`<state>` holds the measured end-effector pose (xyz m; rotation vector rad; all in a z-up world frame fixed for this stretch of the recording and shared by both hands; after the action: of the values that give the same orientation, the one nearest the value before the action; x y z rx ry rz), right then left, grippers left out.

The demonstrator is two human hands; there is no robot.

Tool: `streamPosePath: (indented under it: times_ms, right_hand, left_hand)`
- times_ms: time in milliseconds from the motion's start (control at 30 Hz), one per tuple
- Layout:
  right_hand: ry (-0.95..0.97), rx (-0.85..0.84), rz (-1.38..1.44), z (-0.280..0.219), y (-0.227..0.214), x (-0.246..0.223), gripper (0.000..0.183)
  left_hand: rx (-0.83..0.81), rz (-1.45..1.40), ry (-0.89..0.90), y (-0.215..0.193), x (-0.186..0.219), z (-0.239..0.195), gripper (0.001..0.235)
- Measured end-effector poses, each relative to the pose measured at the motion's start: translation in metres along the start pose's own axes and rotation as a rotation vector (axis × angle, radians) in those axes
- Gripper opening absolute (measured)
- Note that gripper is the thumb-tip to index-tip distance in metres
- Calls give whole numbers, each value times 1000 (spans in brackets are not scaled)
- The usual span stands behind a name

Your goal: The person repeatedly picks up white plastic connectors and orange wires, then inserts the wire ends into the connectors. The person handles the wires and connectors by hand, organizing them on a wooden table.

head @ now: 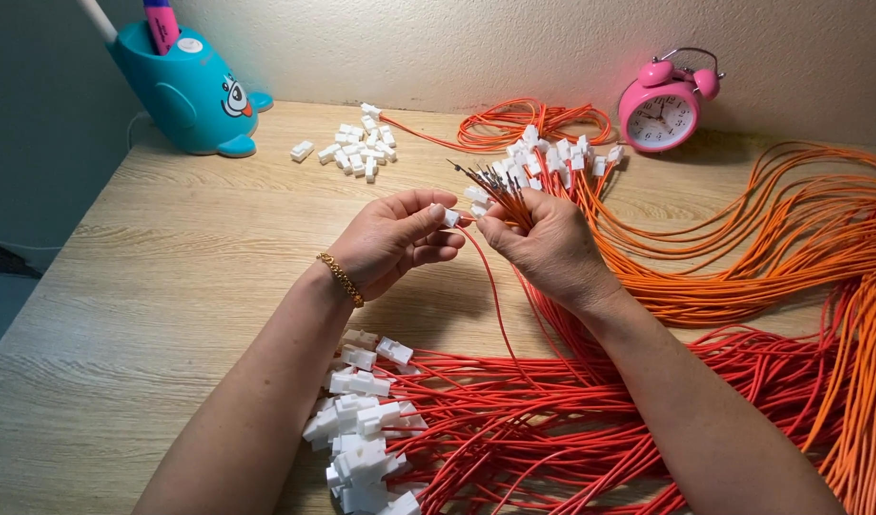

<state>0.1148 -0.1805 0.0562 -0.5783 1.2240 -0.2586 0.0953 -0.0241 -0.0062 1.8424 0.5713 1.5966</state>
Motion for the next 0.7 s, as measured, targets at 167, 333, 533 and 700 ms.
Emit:
streamPosePath:
  times_ms: [167, 333, 533, 700]
  right_hand:
    - [-8, -12, 1, -1, 4, 0, 6]
    - [-7, 6, -6, -2, 0, -7, 6]
    - [-54, 20, -61, -2, 2, -6, 6]
    - [-79, 25, -121, 11, 5, 19, 7]
  left_hand:
    - [11, 13, 11, -2, 0, 3, 29]
    - [-12, 16, 10, 9, 3, -2, 29]
    - [5, 90, 6, 10, 3, -2, 29]
    - [-25, 441, 72, 1, 21, 1, 55]
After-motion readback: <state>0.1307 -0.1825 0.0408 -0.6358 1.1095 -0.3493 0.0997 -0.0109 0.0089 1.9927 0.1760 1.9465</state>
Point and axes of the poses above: each hand's wrist, its own z-axis towards the middle knuckle, its own y-axis out of the palm, x = y × z, the point moved 10 cm from there along z, towards the middle knuckle, and after that the axes turned 14 degrees about -z, right-handed, at the moved point
